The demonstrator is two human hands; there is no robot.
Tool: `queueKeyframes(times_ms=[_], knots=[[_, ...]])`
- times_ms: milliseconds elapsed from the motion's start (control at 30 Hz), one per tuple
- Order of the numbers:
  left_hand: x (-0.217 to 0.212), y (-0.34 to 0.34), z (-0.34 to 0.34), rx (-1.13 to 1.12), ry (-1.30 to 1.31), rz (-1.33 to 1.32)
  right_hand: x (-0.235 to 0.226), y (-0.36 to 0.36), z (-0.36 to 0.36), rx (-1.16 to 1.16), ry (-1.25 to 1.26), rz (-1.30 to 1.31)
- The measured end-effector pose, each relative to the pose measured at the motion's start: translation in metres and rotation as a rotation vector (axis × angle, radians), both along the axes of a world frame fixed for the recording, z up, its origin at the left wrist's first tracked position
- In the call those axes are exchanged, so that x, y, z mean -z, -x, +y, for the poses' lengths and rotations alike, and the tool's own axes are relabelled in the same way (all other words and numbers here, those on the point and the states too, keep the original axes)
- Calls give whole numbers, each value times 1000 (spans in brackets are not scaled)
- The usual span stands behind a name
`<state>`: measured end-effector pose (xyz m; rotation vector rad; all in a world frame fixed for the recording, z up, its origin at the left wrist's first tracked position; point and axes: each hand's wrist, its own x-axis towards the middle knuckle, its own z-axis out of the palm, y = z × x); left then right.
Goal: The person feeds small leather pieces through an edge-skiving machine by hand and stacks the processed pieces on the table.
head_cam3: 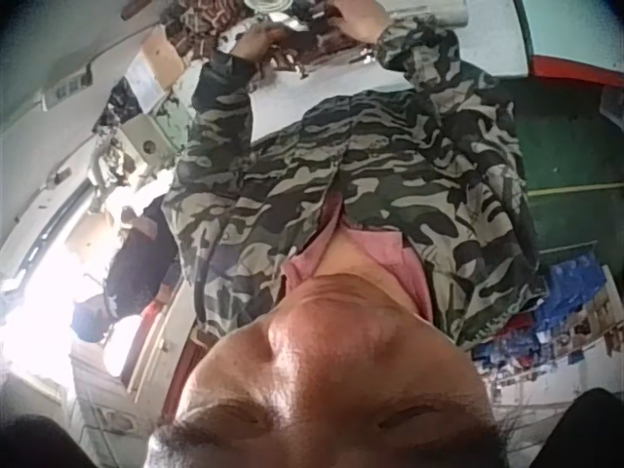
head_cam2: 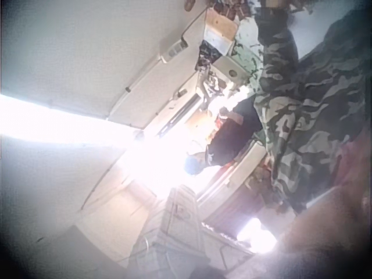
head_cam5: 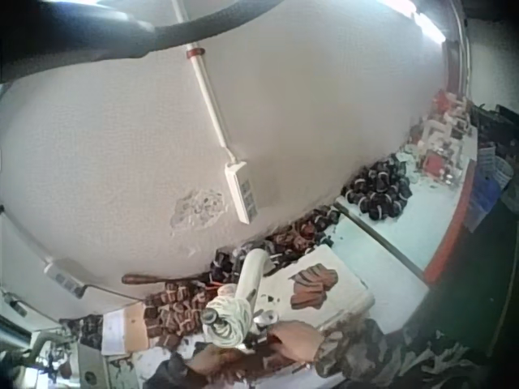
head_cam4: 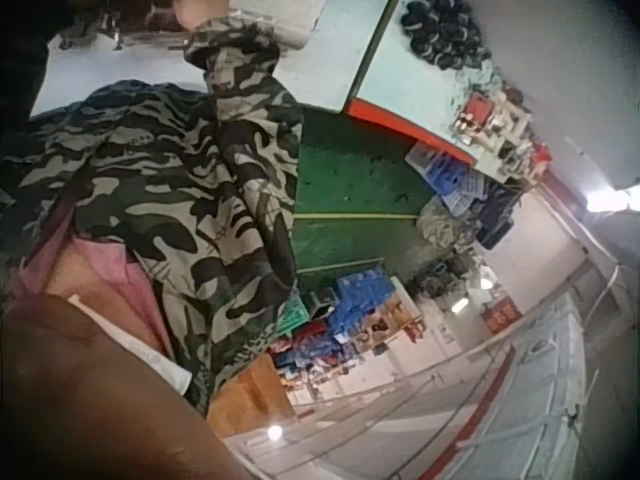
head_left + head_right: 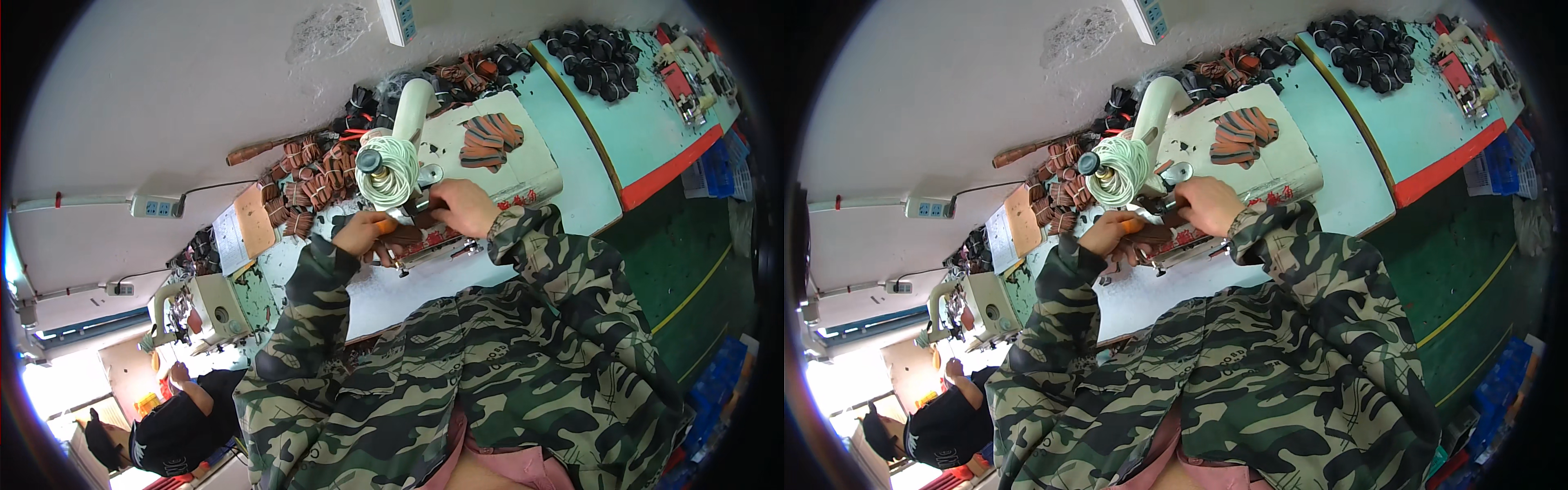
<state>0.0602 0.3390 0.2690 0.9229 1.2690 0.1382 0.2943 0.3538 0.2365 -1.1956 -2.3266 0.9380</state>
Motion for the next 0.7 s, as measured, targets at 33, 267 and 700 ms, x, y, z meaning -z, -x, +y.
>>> queueKeyframes(times_ms=[33, 267, 700], knots=[[8, 7, -3, -23, -62, 55, -4, -4, 3, 61, 140, 12], [15, 19, -23, -54, -95, 56, 8, 9, -16, -77, 148, -35], [0, 8, -18, 12, 46, -66, 1, 25, -17, -70, -52, -168]])
